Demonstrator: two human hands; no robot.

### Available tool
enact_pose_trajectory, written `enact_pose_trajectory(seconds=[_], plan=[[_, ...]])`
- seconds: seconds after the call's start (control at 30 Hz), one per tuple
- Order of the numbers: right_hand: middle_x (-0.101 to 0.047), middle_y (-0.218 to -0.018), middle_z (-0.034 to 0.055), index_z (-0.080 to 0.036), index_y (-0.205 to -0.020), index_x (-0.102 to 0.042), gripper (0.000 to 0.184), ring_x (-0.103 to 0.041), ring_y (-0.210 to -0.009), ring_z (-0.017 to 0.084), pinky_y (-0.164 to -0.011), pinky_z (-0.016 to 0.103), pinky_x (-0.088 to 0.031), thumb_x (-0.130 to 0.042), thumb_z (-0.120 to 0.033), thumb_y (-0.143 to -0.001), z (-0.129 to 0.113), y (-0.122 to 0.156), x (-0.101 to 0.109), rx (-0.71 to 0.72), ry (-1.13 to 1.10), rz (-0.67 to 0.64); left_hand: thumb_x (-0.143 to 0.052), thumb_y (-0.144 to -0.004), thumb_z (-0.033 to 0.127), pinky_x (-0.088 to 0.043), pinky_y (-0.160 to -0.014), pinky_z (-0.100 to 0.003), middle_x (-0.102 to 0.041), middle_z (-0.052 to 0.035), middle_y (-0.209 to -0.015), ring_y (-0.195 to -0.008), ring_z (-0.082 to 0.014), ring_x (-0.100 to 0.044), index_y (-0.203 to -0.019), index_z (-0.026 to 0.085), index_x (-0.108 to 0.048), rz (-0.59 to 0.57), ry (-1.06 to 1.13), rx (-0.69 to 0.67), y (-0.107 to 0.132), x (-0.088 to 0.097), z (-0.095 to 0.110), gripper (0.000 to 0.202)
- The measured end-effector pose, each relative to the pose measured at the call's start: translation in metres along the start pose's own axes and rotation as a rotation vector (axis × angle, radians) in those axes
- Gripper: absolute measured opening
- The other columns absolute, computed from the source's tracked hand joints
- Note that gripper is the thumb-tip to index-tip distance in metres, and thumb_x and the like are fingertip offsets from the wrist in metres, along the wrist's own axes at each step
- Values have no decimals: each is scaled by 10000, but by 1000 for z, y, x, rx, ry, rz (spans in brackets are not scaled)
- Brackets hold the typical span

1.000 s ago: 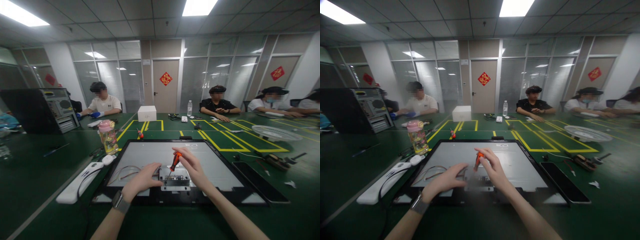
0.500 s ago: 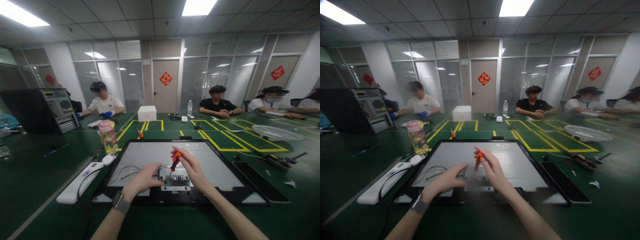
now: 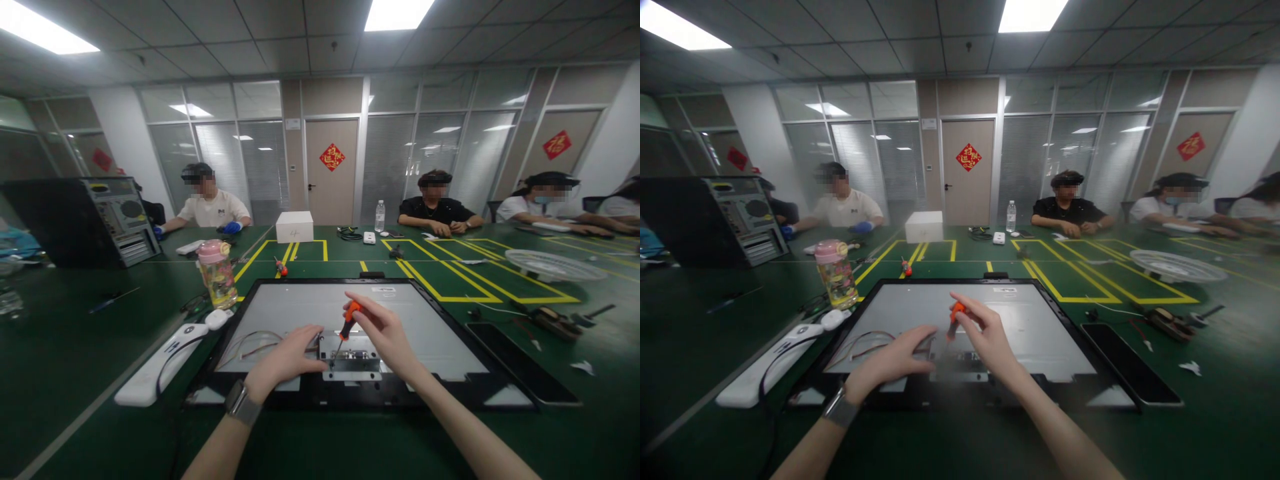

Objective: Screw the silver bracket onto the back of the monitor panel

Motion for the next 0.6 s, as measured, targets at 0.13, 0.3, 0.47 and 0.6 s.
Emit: enact_pose_trajectory(seconds=[0.13,0.3,0.47,0.6], plan=[[-686,-874,50,-259,-1138,-734,256,-645,-858,221,-810,374,-521,-620,-330,-920,-3,-1,4,42,80,52,-708,-777,423,-305,-1162,-399,-453,-109,-1518,-1385,-296,-422,-1429,202,-464,1,4,9,-1,-1,-2,730],[-705,-1010,58,-297,-1291,-646,342,-676,-954,218,-887,392,-521,-475,-307,-995,-5,0,1,26,8,-20,-707,-778,425,-292,-1167,-383,-446,-100,-1524,-1392,-285,-414,-1436,203,-457,-11,0,7,-1,0,0,737],[-683,-860,47,-257,-1114,-743,239,-653,-830,216,-778,360,-531,-630,-324,-915,-4,-1,7,30,110,84,-719,-769,422,-304,-1160,-378,-449,-114,-1518,-1384,-294,-423,-1434,179,-461,-17,3,17,0,0,2,754],[-706,-995,63,-289,-1248,-675,317,-671,-960,228,-883,408,-524,-502,-323,-984,-5,0,4,51,41,17,-714,-773,428,-286,-1167,-381,-440,-109,-1527,-1394,-299,-410,-1433,193,-462,-16,2,13,0,0,2,745]])
Point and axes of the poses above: each hand's wrist, its own y-axis away from the middle knuckle, its own x-axis out of the back of the hand, z = x × y, the point moved 6 cm from there along -y, towards the middle knuckle
